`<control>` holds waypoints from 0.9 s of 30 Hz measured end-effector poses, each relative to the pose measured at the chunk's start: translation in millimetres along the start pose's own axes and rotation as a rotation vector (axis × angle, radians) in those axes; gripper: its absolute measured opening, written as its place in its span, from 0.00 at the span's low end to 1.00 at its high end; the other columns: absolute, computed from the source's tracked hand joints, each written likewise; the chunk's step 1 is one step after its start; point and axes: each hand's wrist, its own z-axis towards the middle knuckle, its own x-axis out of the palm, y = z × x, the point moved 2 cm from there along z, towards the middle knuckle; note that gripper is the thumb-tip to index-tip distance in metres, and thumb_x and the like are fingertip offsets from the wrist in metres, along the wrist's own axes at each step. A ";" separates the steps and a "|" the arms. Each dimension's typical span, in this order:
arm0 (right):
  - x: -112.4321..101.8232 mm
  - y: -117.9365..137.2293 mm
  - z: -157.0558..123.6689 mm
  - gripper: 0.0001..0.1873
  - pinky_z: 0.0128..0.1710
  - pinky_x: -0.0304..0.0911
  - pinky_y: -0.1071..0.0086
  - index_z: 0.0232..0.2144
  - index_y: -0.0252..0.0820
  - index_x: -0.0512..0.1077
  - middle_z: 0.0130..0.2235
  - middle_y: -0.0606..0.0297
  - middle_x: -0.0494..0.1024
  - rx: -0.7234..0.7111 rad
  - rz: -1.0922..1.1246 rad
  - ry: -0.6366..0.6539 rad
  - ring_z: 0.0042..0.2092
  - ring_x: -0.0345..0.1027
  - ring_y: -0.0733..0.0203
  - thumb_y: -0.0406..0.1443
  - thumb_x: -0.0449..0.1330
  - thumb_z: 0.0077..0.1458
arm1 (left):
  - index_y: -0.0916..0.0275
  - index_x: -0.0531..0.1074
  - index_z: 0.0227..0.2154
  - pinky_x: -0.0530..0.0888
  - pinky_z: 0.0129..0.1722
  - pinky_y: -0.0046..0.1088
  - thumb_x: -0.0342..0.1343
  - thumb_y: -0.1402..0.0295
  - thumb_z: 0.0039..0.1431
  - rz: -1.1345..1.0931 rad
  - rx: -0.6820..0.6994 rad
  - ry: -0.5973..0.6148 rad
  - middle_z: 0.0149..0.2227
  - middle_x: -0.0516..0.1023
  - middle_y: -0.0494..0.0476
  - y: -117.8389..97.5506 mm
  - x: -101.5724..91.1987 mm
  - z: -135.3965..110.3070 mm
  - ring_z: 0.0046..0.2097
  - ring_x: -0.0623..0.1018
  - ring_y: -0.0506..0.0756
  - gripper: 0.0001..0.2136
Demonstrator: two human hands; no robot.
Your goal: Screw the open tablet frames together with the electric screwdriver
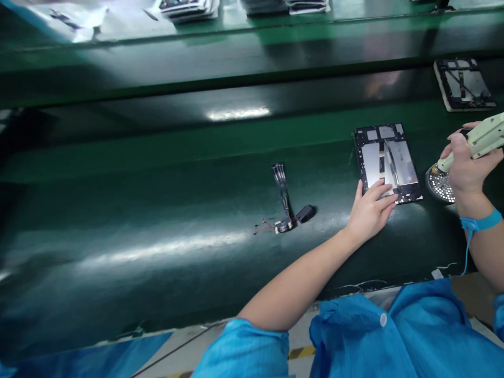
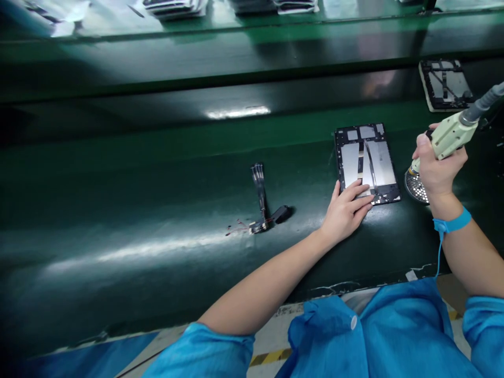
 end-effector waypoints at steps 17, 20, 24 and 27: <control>45.0 61.8 -65.4 0.10 0.28 0.73 0.64 0.44 0.48 0.73 0.39 0.66 0.77 0.101 0.294 0.411 0.25 0.70 0.65 0.39 0.66 0.60 | 0.56 0.75 0.57 0.48 0.71 0.63 0.65 0.63 0.61 -0.072 -0.035 0.056 0.61 0.75 0.62 0.5 1.7 5.3 0.68 0.68 0.65 0.21; 43.8 58.8 -66.0 0.10 0.32 0.75 0.64 0.44 0.47 0.74 0.39 0.65 0.76 0.102 0.292 0.415 0.29 0.72 0.63 0.39 0.66 0.60 | 0.56 0.75 0.57 0.48 0.71 0.64 0.65 0.63 0.61 -0.075 -0.040 0.053 0.61 0.75 0.62 0.3 2.4 5.4 0.68 0.68 0.65 0.21; 43.8 59.5 -66.9 0.12 0.35 0.76 0.61 0.44 0.47 0.74 0.38 0.64 0.76 0.114 0.298 0.394 0.34 0.74 0.58 0.39 0.68 0.58 | 0.56 0.75 0.57 0.48 0.71 0.63 0.65 0.62 0.61 -0.075 -0.039 0.055 0.61 0.75 0.61 -0.7 1.2 5.5 0.68 0.68 0.65 0.21; 44.0 59.5 -67.8 0.12 0.36 0.76 0.60 0.44 0.47 0.74 0.38 0.63 0.76 0.126 0.295 0.386 0.34 0.75 0.58 0.39 0.67 0.58 | 0.56 0.75 0.56 0.49 0.71 0.63 0.65 0.62 0.60 -0.082 -0.046 0.055 0.61 0.75 0.61 -1.6 0.1 5.9 0.68 0.68 0.65 0.21</control>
